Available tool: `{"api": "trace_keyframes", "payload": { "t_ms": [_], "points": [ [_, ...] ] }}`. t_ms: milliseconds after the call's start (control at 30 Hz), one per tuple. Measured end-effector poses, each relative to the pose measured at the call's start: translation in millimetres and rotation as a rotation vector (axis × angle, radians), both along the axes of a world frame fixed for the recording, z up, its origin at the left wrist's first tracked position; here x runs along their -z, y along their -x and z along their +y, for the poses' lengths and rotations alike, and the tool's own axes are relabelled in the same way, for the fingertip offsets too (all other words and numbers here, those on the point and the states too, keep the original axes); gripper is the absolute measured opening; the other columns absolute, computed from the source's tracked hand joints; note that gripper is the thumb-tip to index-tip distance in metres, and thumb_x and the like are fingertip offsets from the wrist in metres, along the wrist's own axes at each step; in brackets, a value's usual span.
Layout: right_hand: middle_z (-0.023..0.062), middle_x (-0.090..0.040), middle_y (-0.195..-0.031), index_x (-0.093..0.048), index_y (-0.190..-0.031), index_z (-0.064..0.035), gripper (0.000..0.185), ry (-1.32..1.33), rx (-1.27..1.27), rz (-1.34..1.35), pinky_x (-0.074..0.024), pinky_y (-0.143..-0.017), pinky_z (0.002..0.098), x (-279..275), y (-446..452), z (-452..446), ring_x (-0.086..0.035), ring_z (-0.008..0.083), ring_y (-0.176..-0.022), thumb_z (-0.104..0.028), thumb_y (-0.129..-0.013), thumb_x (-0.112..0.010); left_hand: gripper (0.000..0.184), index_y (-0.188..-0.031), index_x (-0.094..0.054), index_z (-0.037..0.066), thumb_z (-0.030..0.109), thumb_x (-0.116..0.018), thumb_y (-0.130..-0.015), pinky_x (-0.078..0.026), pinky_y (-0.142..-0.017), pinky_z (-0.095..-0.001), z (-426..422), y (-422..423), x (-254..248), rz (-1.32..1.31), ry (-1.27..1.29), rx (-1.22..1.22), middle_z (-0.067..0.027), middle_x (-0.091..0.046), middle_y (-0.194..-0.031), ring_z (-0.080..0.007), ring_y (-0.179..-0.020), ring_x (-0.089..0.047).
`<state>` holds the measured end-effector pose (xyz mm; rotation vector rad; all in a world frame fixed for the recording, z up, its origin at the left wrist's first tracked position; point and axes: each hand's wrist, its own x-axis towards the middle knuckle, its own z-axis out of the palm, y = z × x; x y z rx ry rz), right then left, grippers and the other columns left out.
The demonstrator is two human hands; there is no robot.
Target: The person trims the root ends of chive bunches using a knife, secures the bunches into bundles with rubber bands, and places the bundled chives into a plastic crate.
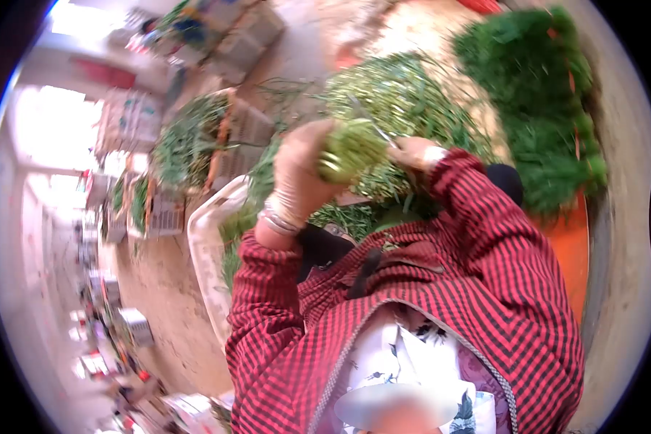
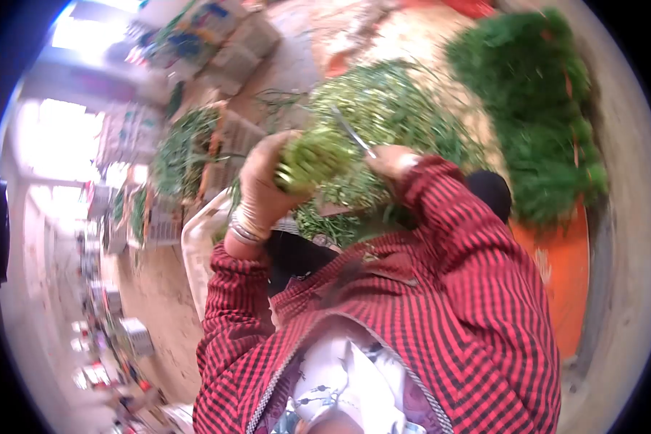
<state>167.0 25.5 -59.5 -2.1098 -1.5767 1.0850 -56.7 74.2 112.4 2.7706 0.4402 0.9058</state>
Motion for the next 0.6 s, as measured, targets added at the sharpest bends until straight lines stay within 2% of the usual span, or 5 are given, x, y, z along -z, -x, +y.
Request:
{"api": "trace_keyframes", "payload": {
  "t_ms": [100,200,367,533,600],
  "points": [
    [0.0137,-0.070,-0.097,-0.067,-0.108,0.0010,0.057,-0.330,0.078,0.590,-0.0481,-0.084,0.0391,34,-30,6,-0.065,0.0271,-0.093,-0.049,-0.096,-0.042,0.069,-0.122,-0.056,0.009,0.020,-0.080,-0.059,-0.042,-0.100,-0.0437,-33,1,-25,0.099,-0.117,0.174,-0.0125,-0.056,-0.123,-0.0313,-0.116,-0.054],
    [0.0099,-0.059,-0.125,-0.050,-0.135,-0.0047,0.052,0.098,0.164,1.493,-0.0461,-0.098,0.0350,-73,2,-38,-0.061,0.0231,-0.108,-0.042,-0.100,-0.042,0.082,-0.133,-0.047,0.007,0.020,-0.078,-0.059,-0.033,-0.110,-0.0466,-53,-1,0,0.083,-0.140,0.253,-0.0171,-0.046,-0.135,-0.0335,-0.129,-0.043],
    [0.0119,-0.059,-0.121,-0.044,-0.136,-0.0051,0.050,-0.011,0.326,1.462,-0.0536,-0.089,0.0363,-10,21,-79,-0.062,0.0232,-0.106,-0.036,-0.097,-0.049,0.105,-0.144,-0.030,0.001,0.025,-0.083,-0.057,-0.028,-0.114,-0.0467,-84,4,83,0.027,0.372,0.289,-0.0216,-0.036,-0.144,-0.0391,-0.134,-0.035],
    [0.0118,-0.060,-0.116,-0.042,-0.133,0.0008,0.057,-0.145,0.141,1.248,-0.0510,-0.088,0.0337,-24,31,-81,-0.062,0.0206,-0.099,-0.028,-0.088,-0.062,0.037,-0.117,-0.060,-0.003,0.022,-0.062,-0.090,-0.049,-0.095,-0.0374,-77,51,124,-0.503,1.712,0.299,-0.0183,-0.066,-0.108,-0.0261,-0.103,-0.064],
    [0.0099,-0.059,-0.118,-0.040,-0.136,0.0011,0.062,-0.183,0.120,1.193,-0.0485,-0.088,0.0306,-38,40,-79,-0.060,0.0185,-0.100,-0.029,-0.086,-0.064,0.033,-0.101,-0.066,-0.004,0.027,-0.060,-0.091,-0.055,-0.082,-0.0343,-60,70,176,-0.778,1.783,0.086,-0.0179,-0.070,-0.095,-0.0242,-0.083,-0.069]
  ]
}}
